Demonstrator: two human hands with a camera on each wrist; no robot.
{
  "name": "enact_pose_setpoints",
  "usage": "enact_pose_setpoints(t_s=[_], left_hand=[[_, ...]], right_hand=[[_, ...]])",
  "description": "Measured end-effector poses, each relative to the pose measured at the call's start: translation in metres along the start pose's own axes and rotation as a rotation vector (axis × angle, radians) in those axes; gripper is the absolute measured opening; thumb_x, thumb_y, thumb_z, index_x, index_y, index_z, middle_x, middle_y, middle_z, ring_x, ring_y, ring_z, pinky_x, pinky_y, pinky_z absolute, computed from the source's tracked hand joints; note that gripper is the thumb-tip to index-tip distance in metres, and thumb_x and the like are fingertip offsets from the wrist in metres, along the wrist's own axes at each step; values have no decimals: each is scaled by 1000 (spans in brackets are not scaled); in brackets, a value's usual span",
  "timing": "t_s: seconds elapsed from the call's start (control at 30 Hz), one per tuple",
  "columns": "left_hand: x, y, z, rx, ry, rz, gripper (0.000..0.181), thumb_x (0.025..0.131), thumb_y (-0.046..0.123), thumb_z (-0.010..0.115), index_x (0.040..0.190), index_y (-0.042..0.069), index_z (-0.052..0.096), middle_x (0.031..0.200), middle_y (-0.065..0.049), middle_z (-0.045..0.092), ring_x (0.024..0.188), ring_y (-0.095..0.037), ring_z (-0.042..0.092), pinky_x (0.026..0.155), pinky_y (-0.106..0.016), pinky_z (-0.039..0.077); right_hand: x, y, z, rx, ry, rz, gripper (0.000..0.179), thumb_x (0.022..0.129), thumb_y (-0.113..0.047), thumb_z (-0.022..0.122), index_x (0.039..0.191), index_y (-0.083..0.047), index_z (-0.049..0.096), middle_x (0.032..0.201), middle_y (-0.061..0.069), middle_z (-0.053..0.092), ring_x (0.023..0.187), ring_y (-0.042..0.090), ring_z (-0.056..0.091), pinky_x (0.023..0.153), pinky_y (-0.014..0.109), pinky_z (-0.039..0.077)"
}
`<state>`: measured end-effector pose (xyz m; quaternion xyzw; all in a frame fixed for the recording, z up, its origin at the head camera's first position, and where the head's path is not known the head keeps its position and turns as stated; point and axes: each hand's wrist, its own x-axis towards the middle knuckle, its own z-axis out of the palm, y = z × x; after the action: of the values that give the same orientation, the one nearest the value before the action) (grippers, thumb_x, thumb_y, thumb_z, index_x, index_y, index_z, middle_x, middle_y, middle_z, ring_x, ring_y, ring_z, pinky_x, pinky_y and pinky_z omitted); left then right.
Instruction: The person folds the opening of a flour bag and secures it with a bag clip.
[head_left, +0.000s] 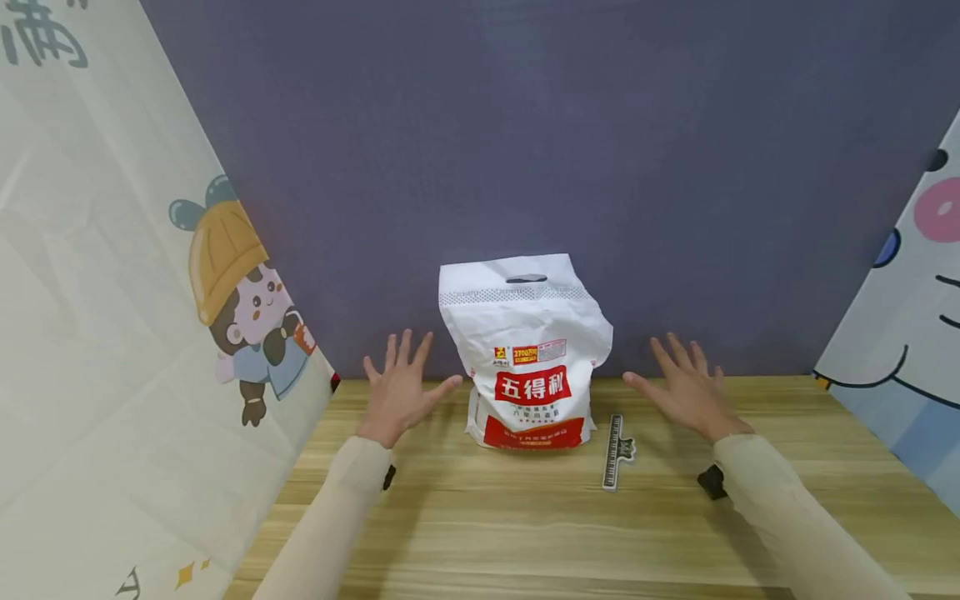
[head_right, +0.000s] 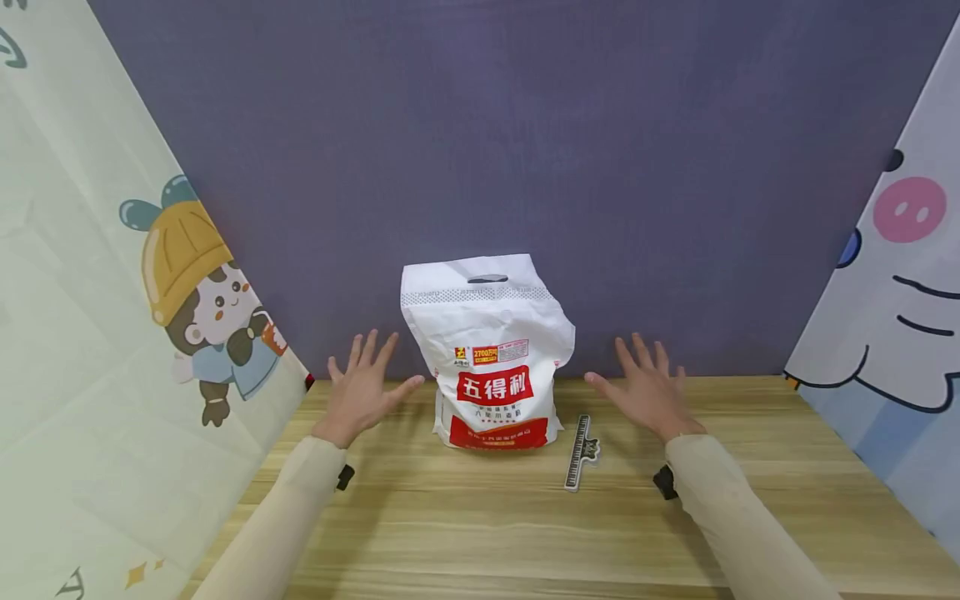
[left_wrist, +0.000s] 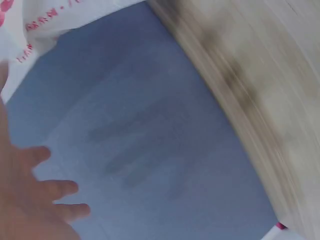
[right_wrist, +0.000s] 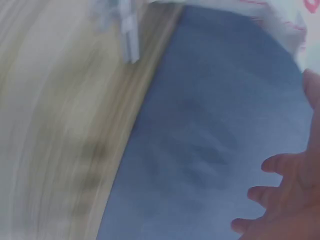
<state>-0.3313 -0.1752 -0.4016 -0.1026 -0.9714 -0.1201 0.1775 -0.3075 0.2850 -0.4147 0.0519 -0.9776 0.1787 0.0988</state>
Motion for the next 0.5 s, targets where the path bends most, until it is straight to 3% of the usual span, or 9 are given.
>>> enact_pose_setpoints(t_s=[0.27, 0.5], left_hand=[[10, 28, -15, -171, 283, 81, 74, 99, 64, 50, 155, 18, 40, 151, -16, 50, 143, -36, 43, 114, -67, 26], [25, 55, -28, -203, 435, 177, 59, 99, 50, 57, 143, 11, 51, 133, -17, 55, 126, -35, 51, 110, -58, 37]], right_hand=[[11, -26, -2, 180, 40, -22, 88, 99, -63, 51, 158, -1, 30, 163, 31, 26, 146, 62, 19, 105, 85, 16], [17, -45, -5, 363, 89, 5, 72, 102, -52, 55, 150, 1, 44, 153, 29, 45, 142, 52, 38, 111, 72, 28]])
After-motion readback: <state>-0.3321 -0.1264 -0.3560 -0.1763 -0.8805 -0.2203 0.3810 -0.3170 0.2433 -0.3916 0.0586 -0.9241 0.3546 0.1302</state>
